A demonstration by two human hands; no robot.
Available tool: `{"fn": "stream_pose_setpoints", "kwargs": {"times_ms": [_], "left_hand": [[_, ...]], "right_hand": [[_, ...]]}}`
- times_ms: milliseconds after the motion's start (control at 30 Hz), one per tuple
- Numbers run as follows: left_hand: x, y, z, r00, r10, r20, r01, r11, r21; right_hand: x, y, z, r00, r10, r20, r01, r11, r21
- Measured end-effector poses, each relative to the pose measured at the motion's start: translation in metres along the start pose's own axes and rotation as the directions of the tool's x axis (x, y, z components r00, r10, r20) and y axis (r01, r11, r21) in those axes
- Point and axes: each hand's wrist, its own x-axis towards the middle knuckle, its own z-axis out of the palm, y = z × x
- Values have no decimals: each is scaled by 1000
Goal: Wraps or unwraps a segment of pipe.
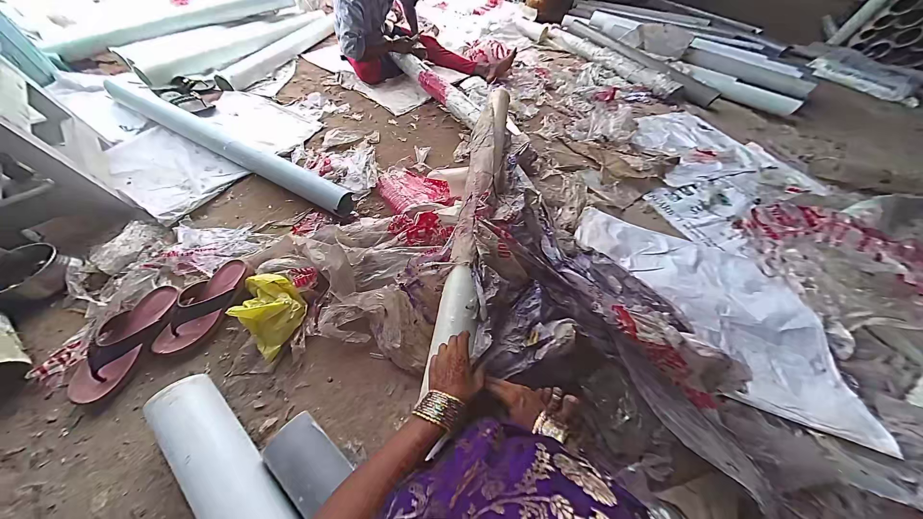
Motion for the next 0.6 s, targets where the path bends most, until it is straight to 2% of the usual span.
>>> {"fn": "stream_pose_setpoints", "kwargs": {"times_ms": [33, 67, 100, 200, 267, 333, 400, 467, 533, 600], "left_hand": [[8, 10, -5, 998, -14, 68, 9, 997, 74], [15, 17, -9, 992, -37, 117, 23, 992, 121], [21, 20, -12, 988, -55, 145, 34, 989, 142], [25, 13, -20, 993, -23, 114, 12, 995, 95], [20, 2, -21, 1000, 26, 14, -27, 999, 27], [14, -12, -15, 989, 90, -115, -95, 995, -34], [10, -22, -15, 974, 128, -187, -143, 987, -70], [9, -29, -16, 950, 159, -270, -190, 977, -94], [8, -36, -13, 908, 188, -373, -241, 965, -101], [7, -43, -15, 888, 200, -414, -260, 961, -93]], "right_hand": [[11, -12, -9, 982, 88, 168, -78, 995, -63], [19, -20, -14, 961, 129, 244, -104, 988, -114], [21, -22, -15, 968, 107, 228, -73, 986, -153], [17, -16, -9, 993, -104, 59, 116, 960, -254], [23, -13, -5, 958, -282, -58, 240, 894, -379], [35, -8, 3, 855, -488, -177, 341, 785, -518], [48, -9, 10, 739, -630, -239, 394, 691, -606], [57, -12, 12, 667, -697, -265, 419, 644, -640], [58, -12, 14, 684, -672, -285, 401, 673, -622], [58, -9, 16, 720, -597, -353, 341, 748, -570]]}}
